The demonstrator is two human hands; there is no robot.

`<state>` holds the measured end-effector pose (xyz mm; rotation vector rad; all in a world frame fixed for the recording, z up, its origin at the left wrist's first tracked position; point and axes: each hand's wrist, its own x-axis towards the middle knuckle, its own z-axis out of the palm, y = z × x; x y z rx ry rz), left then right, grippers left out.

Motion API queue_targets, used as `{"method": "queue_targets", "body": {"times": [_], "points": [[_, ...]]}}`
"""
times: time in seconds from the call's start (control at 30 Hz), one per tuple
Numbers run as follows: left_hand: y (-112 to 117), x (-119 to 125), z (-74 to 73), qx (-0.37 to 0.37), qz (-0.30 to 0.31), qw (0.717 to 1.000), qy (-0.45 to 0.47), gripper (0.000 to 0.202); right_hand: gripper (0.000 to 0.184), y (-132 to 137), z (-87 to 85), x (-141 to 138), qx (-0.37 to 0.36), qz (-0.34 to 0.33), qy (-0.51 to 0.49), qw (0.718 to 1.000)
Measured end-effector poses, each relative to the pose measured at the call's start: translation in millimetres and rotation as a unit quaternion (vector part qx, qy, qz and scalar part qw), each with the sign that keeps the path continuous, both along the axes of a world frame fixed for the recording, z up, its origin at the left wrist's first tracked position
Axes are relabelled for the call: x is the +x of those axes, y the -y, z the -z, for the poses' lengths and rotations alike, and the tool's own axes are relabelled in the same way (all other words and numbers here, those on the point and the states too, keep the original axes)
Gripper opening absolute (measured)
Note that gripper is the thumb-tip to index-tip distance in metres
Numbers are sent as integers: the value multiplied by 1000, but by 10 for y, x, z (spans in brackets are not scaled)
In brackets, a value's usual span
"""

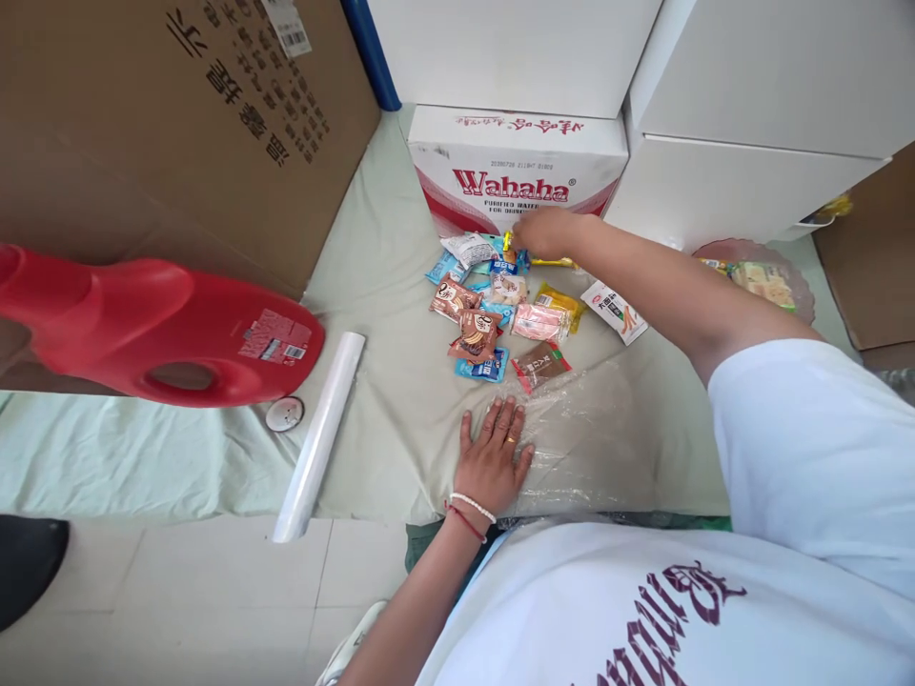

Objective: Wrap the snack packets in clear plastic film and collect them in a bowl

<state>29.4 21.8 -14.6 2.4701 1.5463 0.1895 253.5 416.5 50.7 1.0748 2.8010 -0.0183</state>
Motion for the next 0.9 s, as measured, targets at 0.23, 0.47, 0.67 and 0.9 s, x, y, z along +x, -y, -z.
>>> {"method": "queue_targets", "body": {"times": [0.23,0.47,0.67,0.9], "points": [[3,5,12,-2,2,1000,7,63,46,-248,354,-353,-56,-107,41,992],[2,-4,5,-1,0,1000,10,61,46,-465,533,-281,-55,-65,22,996],[-3,0,6,2,2,1000,15,61,36,-235,356,-158,-7,-90,2,996],[-5,-2,32,12,0,1000,7,61,28,525,-182,-16,-48,9,24,999]]}}
